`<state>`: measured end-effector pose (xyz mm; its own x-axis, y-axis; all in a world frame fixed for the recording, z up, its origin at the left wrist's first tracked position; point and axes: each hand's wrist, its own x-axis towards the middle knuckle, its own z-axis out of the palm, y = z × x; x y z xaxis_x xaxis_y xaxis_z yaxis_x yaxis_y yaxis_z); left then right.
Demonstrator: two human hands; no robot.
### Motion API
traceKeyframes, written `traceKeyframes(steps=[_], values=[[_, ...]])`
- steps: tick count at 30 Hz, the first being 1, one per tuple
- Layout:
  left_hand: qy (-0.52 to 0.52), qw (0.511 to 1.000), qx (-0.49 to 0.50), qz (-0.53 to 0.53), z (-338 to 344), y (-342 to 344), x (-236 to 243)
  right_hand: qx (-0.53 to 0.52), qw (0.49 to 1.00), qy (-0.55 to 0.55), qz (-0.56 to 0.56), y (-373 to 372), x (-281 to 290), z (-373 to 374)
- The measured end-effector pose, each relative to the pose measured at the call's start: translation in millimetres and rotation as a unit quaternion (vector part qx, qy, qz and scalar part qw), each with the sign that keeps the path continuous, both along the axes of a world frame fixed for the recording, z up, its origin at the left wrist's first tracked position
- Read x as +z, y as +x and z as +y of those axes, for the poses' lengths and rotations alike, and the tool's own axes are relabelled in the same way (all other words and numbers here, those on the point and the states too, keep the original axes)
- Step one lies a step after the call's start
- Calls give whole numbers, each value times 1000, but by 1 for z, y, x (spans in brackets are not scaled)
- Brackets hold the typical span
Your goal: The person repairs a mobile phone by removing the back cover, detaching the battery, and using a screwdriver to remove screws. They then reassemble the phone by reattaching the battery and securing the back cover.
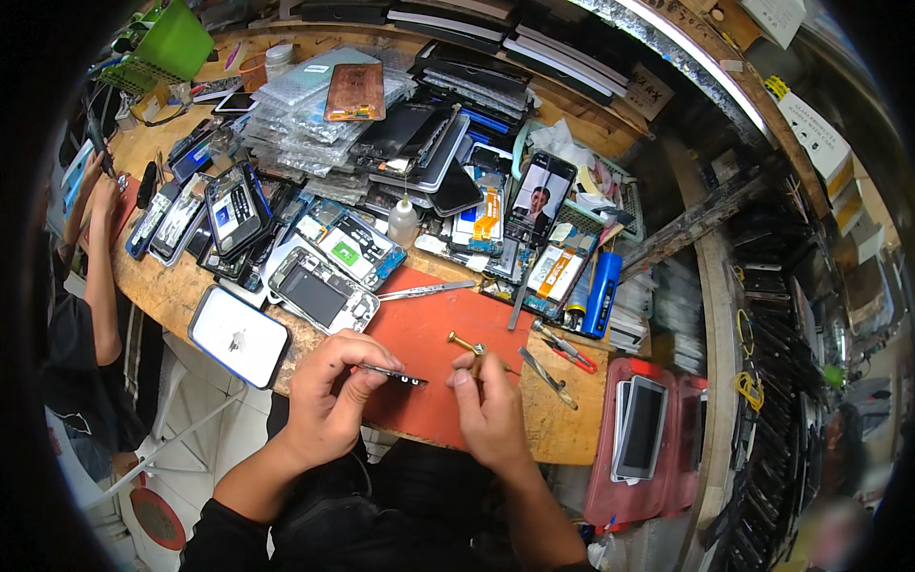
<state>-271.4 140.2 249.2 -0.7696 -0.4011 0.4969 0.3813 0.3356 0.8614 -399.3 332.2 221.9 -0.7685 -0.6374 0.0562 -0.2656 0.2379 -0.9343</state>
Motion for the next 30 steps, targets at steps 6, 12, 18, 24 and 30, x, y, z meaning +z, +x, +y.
traceKeyframes(steps=[6,12,18,24,30], values=[[-48,999,-7,7,4,-2,10,50,959,191,202,-4,44,10],[-61,998,-22,20,3,-4,8,-30,974,-214,69,17,89,-5],[-74,997,-17,30,1,-8,9,117,937,-212,252,5,95,-24],[-66,997,-22,21,0,-8,9,137,939,-161,273,1,96,-25],[-68,997,-30,29,-1,-13,10,132,925,-161,319,-2,99,-29]])
